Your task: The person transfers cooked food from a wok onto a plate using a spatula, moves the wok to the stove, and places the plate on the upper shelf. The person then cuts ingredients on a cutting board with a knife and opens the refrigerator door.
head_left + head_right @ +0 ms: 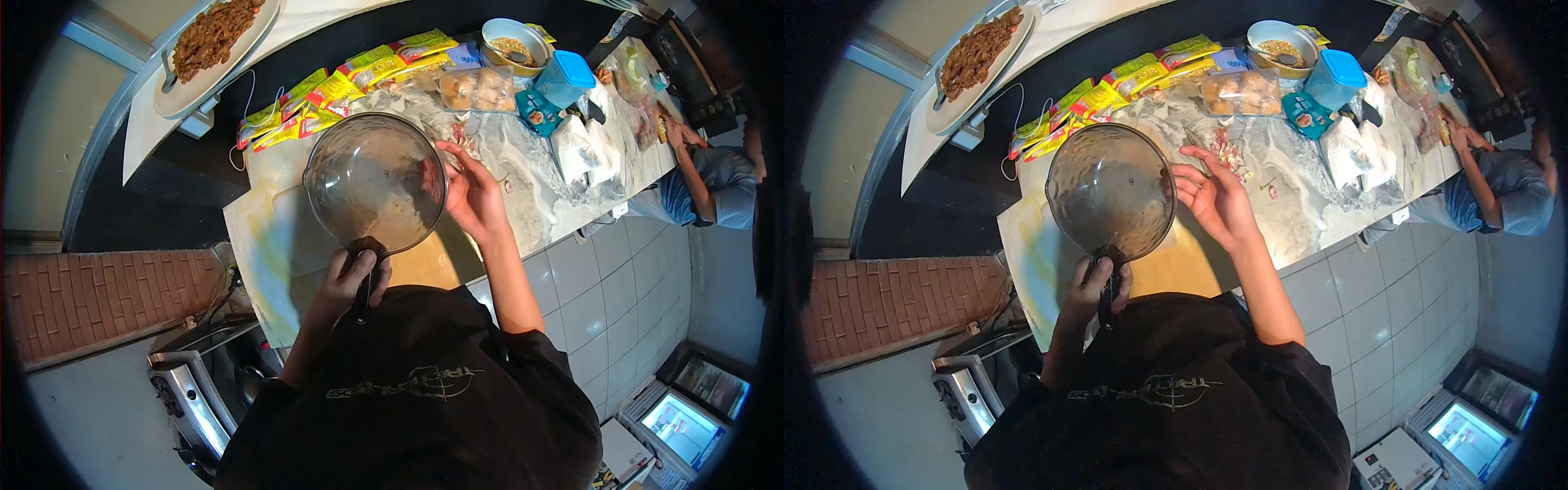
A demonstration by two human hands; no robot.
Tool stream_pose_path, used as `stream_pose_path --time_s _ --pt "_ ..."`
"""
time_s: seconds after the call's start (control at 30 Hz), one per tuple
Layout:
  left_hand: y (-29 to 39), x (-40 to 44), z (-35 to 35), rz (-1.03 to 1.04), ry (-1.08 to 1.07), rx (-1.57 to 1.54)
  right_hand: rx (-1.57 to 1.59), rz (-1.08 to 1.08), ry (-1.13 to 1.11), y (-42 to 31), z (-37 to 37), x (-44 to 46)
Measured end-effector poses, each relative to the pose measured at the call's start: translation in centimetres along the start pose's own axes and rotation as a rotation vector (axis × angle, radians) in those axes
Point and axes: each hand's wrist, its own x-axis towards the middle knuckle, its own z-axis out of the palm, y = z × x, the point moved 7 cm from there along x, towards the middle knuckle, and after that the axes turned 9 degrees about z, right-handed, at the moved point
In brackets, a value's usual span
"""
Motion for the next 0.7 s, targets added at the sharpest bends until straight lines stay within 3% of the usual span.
stream_pose_path --time_s 0.3,0.37,0.4,0.47,0.67,0.7 --pt "-0.3 0.2 -0.4 -0.019 0.022 0.040 -0.059 0.013 0.030 -0.9 -1.6 -1.1" --pt "-0.1 0.1 -0.8 -0.014 0.024 0.073 -0.344 -0.134 0.055 -3.6 -2.7 -1.9" --pt "-0.1 0.1 -1.0 -0.010 0.020 0.106 -0.541 -0.194 0.236 -5.1 -3.9 -2.6" --pt "0.0 0.0 -1.2 -0.006 0.014 0.108 -1.467 -0.448 0.713 -8.2 -4.3 -4.4" --pt "0.3 0.3 -1.7 0.009 -0.040 0.172 -1.854 -0.196 0.554 -3.9 -4.2 -8.7" --pt "0.4 0.4 -2.0 0.023 -0.027 0.194 -1.791 0.053 0.452 -1.6 -4.0 -9.5"
